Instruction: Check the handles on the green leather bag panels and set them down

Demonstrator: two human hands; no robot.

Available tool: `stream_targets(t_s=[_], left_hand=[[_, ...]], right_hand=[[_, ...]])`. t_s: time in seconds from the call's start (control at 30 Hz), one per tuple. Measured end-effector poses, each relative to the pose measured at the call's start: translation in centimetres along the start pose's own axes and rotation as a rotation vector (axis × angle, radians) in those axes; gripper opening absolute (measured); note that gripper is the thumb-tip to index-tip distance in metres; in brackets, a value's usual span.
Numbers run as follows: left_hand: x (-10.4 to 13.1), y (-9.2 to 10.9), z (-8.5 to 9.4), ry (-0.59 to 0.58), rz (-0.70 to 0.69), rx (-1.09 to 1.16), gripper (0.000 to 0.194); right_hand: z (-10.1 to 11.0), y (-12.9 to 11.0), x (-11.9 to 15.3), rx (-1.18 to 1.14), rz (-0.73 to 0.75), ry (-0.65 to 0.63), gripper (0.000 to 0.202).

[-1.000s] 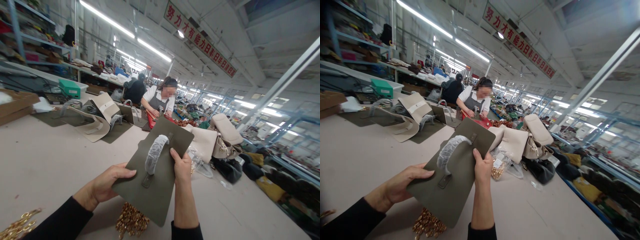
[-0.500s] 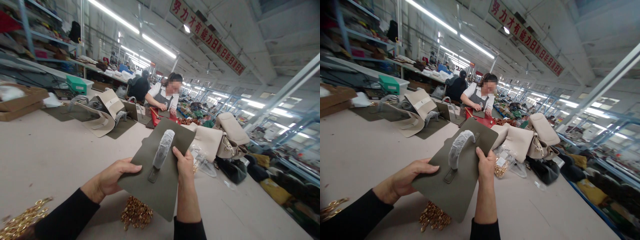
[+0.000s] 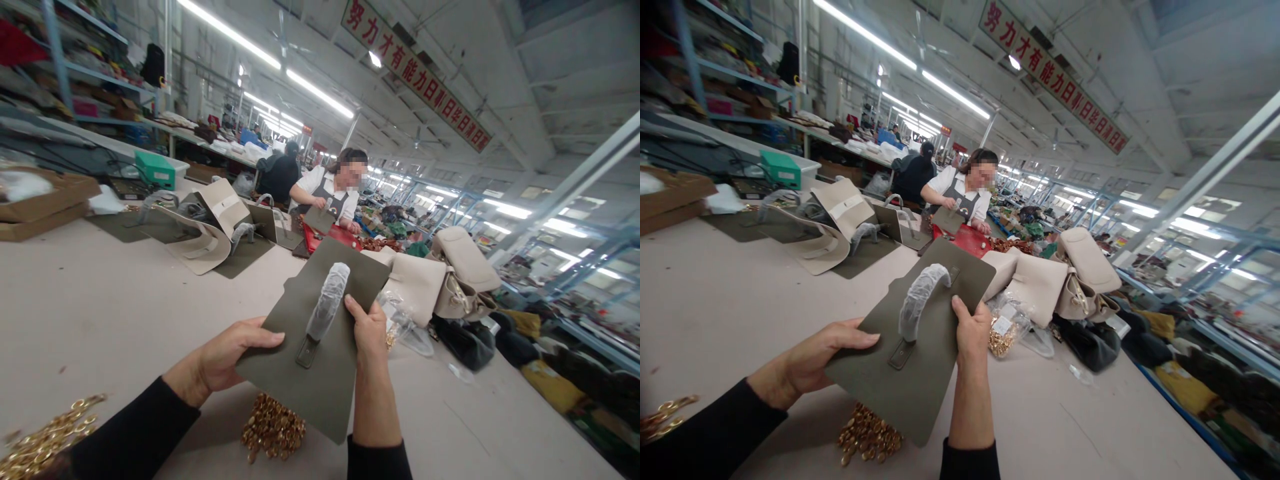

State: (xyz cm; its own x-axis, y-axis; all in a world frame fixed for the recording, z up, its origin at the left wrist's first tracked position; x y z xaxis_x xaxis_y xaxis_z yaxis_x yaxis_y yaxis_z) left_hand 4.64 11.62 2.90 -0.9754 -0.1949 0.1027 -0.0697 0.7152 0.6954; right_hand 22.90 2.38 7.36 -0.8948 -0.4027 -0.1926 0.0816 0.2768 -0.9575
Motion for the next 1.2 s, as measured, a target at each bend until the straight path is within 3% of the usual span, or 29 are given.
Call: stream_targets(t_s=[0.47, 0.67, 0.93, 1.2], left_hand=[[0.0, -0.3, 0.1, 0.007, 0.019, 0.006, 0.034], [-0.1, -0.5, 0.6, 0.052, 0.03, 0.028, 0.021], [-0.4, -0.7, 1.1, 0.06, 0.013, 0.018, 0.033], [-0.3, -0.6, 1.1, 0.1, 0.013, -0.024, 0.04]], right_hand=[[-1.7, -0.8, 1.1, -0.001, 0.04, -0.114, 0.044], [-2.3, -0.6, 1.5, 0.01, 0.056, -0.18, 0.044], [-3.0, -0.1, 1.5, 0.043, 0.048, -0.26, 0.041], [-3.0, -0.4, 1.7, 0.071, 0.057, -0.254, 0.04]])
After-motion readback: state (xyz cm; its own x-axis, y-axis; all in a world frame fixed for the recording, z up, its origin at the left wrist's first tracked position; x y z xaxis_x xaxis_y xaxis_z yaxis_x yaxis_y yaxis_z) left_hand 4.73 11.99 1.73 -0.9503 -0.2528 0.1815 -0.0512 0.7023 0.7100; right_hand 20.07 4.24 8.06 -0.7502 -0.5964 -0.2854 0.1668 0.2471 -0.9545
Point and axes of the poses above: each hand's wrist, its own x-axis away from the middle knuckle, its own z-axis out of the back of the hand, y = z × x, the point moved 8 cm from there along -x, towards the middle knuckle, and after that the axes turned 3 degrees about y, right-handed, at the moved point
